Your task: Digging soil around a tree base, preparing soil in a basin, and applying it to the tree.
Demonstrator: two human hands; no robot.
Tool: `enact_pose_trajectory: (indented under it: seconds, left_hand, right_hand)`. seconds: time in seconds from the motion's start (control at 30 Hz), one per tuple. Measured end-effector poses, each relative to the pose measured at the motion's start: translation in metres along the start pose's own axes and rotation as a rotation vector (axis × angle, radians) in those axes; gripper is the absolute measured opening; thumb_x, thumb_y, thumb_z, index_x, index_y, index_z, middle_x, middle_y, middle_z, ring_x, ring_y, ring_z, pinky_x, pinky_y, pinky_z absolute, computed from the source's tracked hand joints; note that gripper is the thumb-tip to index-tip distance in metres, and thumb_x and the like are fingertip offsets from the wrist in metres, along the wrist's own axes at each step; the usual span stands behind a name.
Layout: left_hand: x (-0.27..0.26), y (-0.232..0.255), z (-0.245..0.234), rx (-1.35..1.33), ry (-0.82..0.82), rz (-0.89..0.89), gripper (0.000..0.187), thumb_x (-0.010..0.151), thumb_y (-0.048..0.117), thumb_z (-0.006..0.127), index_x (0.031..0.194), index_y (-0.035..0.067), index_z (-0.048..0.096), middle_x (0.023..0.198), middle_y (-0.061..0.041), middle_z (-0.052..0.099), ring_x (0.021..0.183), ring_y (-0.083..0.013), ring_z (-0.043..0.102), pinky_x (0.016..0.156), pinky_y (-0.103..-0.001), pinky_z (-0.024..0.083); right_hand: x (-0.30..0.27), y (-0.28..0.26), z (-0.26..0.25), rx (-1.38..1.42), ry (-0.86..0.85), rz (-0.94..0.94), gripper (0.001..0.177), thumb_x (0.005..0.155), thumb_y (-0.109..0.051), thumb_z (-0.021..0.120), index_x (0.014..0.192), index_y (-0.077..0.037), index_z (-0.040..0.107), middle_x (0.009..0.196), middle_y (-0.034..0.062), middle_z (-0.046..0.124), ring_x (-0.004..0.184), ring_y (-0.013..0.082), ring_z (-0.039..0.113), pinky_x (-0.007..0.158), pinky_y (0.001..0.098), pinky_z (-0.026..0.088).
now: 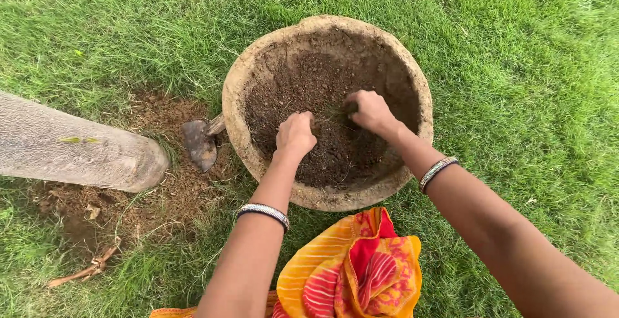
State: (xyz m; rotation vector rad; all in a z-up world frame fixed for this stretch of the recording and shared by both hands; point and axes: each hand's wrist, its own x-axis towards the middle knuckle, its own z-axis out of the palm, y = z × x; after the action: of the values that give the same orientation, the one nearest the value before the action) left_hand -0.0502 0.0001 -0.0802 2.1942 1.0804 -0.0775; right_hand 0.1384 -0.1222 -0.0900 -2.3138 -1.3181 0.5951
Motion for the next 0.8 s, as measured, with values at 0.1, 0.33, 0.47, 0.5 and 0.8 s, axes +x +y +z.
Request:
enact_pose_trajectory:
  seconds: [0.1,0.33,0.47,0.5,0.8]
  left_hand:
    - [-0.002,0.005,-0.011,0.049,-0.189,-0.055,0.025,0.089,0.002,0.066,0.11,0.014,0.074,0.1,-0.012,0.074,0.089,-0.0248,0.074,0.078,-0.042,0.061]
    - [-0.004,0.005,-0.013,-0.171,-0.027,-0.075,0.02,0.089,0.005,0.065,0.101,0.016,0.077,0.103,-0.01,0.077,0.09,-0.0223,0.073,0.083,-0.04,0.057]
    - [-0.019,0.006,-0.014,-0.186,0.048,-0.056,0.018,0.086,0.002,0.068,0.098,0.011,0.078,0.103,-0.013,0.075,0.096,-0.0256,0.069,0.088,-0.041,0.055]
    - [-0.013,0.008,-0.017,-0.185,0.049,-0.055,0.018,0.086,0.002,0.068,0.098,0.011,0.078,0.103,-0.013,0.075,0.096,-0.0256,0.069,0.088,-0.041,0.055]
    - [0.023,0.009,-0.007,-0.141,0.106,0.076,0.043,0.088,-0.014,0.055,0.118,0.013,0.07,0.116,-0.007,0.069,0.109,-0.0255,0.071,0.098,-0.037,0.058]
  right_hand:
    - [-0.004,-0.027,-0.018,-0.046,-0.035,0.02,0.03,0.082,-0.002,0.073,0.11,-0.013,0.08,0.109,0.0098,0.08,0.096,0.0227,0.076,0.092,0.0364,0.06]
    - [-0.022,-0.017,0.007,0.026,-0.106,0.04,0.035,0.082,-0.002,0.072,0.116,-0.009,0.073,0.109,0.0148,0.076,0.093,0.0288,0.071,0.079,0.0451,0.059]
    - [-0.028,-0.029,0.0,-0.136,-0.144,0.134,0.038,0.087,0.005,0.068,0.12,-0.013,0.071,0.112,0.0139,0.073,0.091,0.0239,0.073,0.084,0.0382,0.061]
    - [-0.024,-0.03,-0.009,-0.135,-0.143,0.134,0.038,0.087,0.005,0.068,0.12,-0.013,0.071,0.112,0.0139,0.073,0.091,0.0239,0.073,0.084,0.0382,0.061]
    - [0.008,-0.041,0.008,0.106,-0.054,0.077,0.034,0.086,0.008,0.061,0.106,-0.012,0.079,0.108,0.0106,0.078,0.094,0.0216,0.077,0.088,0.0372,0.062]
